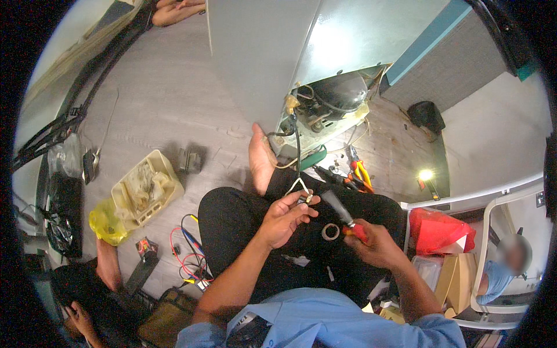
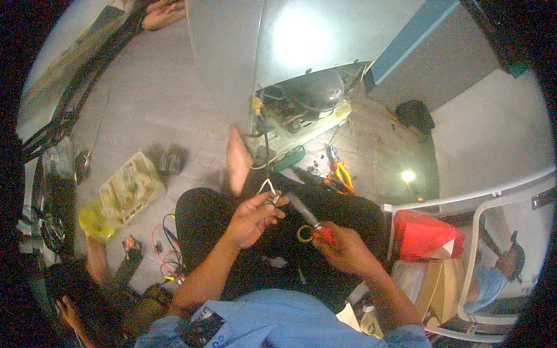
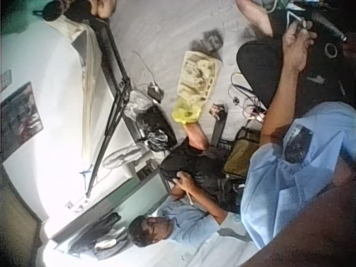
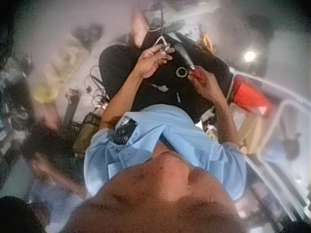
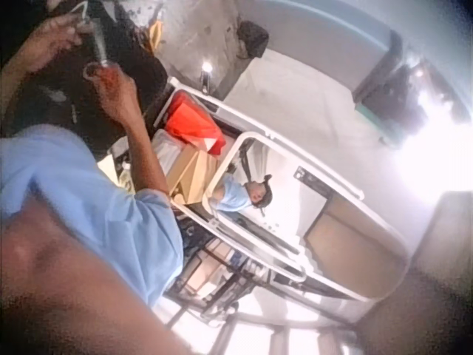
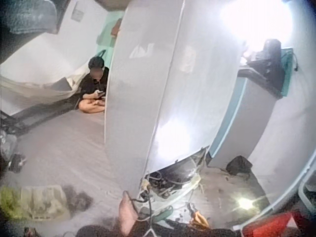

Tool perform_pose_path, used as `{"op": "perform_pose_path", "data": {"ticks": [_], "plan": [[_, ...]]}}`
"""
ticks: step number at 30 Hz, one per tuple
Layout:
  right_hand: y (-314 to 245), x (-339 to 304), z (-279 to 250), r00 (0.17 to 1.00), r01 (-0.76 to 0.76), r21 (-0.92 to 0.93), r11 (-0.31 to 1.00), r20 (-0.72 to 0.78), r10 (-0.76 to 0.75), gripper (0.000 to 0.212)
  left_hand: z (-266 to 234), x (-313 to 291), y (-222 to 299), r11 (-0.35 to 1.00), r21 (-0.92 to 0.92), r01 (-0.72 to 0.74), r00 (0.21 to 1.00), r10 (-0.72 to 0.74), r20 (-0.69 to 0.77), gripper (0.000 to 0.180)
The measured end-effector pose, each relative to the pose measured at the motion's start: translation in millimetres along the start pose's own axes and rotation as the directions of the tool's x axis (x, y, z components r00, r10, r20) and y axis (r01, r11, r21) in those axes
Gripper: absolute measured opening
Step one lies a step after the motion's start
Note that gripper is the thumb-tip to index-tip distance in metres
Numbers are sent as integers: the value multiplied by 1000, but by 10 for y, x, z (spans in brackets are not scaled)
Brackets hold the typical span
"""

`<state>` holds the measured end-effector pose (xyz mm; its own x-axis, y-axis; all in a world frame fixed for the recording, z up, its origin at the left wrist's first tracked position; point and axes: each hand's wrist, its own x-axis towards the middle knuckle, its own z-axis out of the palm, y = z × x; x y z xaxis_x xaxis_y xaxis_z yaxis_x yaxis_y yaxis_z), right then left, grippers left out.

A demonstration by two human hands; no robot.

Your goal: The person is repairing an appliance by stripping wires, testing connections with a multimeter, and securing components inside the unit. They use pliers and a multimeter to work on the internal wiring and components.

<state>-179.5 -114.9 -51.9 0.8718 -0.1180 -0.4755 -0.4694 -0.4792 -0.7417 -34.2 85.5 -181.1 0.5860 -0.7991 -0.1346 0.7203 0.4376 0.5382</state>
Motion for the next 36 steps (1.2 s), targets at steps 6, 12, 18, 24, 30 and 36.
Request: {"op": "perform_pose_path", "data": {"ticks": [6,12,18,24,30,36], "plan": [[-5,206,-66,977,129,-629,767,-52,-207,31,2,-16,6,1000,18,-19,1000,19,0,40],[-8,294,-51,977,160,-585,795,-23,-214,28,10,-5,-11,999,33,-5,1000,5,-17,38],[54,328,-55,967,163,-623,765,-51,-248,32,-35,11,-70,992,124,-28,999,33,-39,38],[-7,350,-123,963,181,-682,708,-21,-267,32,-12,3,-60,989,146,-35,997,44,-57,40],[53,372,-128,965,194,-655,730,-9,-264,29,-14,6,-68,988,150,-23,997,33,-67,39],[86,396,-134,979,143,-670,728,-14,-205,28,-5,23,-69,980,200,-8,996,26,-87,38]]}}
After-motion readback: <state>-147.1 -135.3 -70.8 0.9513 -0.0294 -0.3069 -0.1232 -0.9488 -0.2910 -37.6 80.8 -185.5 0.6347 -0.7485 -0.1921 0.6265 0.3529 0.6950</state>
